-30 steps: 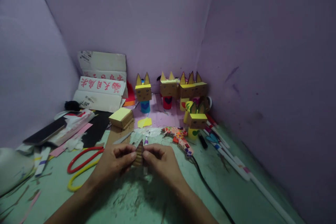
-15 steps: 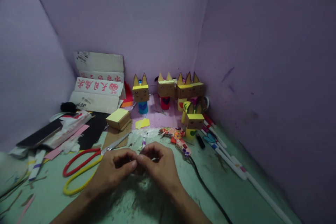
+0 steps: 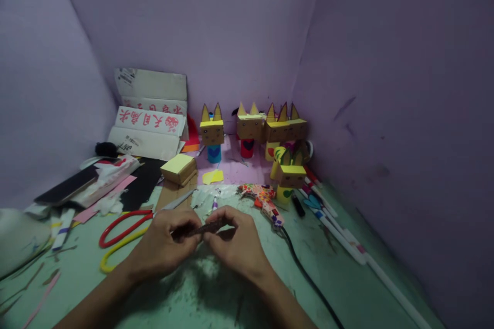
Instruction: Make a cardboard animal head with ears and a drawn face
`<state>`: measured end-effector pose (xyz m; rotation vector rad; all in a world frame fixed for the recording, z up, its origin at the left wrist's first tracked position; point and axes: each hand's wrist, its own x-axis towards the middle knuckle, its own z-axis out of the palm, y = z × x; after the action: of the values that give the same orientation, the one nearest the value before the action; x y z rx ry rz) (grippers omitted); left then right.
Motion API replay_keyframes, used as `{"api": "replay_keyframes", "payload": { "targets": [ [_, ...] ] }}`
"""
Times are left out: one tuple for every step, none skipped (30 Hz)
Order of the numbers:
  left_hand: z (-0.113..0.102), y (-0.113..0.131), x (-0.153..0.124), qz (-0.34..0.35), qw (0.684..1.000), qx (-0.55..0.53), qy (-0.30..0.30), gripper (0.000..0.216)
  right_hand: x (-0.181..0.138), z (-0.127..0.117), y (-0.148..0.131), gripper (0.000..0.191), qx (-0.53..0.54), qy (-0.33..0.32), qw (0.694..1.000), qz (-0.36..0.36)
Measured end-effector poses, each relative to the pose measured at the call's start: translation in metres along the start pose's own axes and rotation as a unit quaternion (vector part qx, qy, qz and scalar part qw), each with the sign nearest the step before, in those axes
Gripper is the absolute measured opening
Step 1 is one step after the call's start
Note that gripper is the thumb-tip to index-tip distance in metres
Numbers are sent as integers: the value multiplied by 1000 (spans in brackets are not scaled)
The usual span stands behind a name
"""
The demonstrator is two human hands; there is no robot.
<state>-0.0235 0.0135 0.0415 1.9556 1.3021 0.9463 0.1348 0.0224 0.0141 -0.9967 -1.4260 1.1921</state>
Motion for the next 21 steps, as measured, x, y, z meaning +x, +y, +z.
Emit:
{"api": "replay_keyframes", "payload": {
  "targets": [
    [-3, 0, 0, 25, 999, 20, -2, 14, -1, 0, 0, 8, -41, 0, 998, -47],
    [-4, 0, 0, 33, 999, 23, 4, 13, -2, -1, 1, 9, -77, 10, 991, -105],
    [-5, 0, 0, 26, 999, 14, 21, 15, -2, -1, 1, 11, -106, 31, 979, -173],
    [-5, 0, 1, 5, 999, -3, 46, 21, -3, -1, 1, 14, -129, 59, 960, -243],
    [-4, 0, 1, -31, 996, -30, 74, 28, -4, -1, 2, 17, -147, 86, 937, -306],
    [-3, 0, 2, -77, 990, -68, 93, 33, -4, -1, 2, 20, -163, 109, 913, -358],
    [-1, 0, 2, -128, 980, -118, 97, 34, -5, -1, 2, 21, -180, 126, 892, -396],
    [1, 1, 2, -177, 964, -177, 86, 31, -5, -1, 3, 23, -199, 136, 874, -423],
    [3, 1, 2, -220, 943, -240, 66, 27, -6, -2, 4, 24, -219, 140, 859, -442],
    [5, 2, 2, -252, 919, -301, 42, 25, -7, -2, 5, 26, -239, 140, 846, -455],
    [7, 4, 2, -273, 895, -353, 24, 24, -7, -3, 7, 27, -257, 139, 836, -465],
    [8, 5, 1, -284, 874, -394, 15, 23, -8, -3, 8, 27, -275, 134, 827, -471],
    [9, 7, 0, -287, 859, -424, 13, 22, -9, -4, 9, 28, -291, 128, 821, -475],
    [10, 8, -1, -284, 850, -444, 13, 21, -9, -4, 11, 28, -306, 119, 814, -479],
    [11, 10, -1, -278, 846, -454, 15, 21, -9, -4, 11, 27, -319, 111, 807, -484],
    [11, 10, -2, -273, 847, -455, 18, 22, -9, -4, 12, 27, -330, 102, 801, -490],
    [12, 10, -1, -272, 851, -448, 26, 22, -9, -3, 12, 26, -338, 92, 795, -495],
    [12, 10, -1, -275, 856, -436, 36, 21, -8, -2, 12, 27, -346, 82, 791, -498],
    [12, 9, 0, -281, 861, -422, 49, 21, -8, -1, 12, 27, -351, 73, 788, -500],
    [12, 7, 1, -285, 865, -407, 63, 21, -8, 1, 12, 28, -356, 66, 788, -498],
    [11, 6, 2, -282, 873, -391, 77, 21, -8, 2, 12, 29, -358, 60, 793, -490]
  ]
}}
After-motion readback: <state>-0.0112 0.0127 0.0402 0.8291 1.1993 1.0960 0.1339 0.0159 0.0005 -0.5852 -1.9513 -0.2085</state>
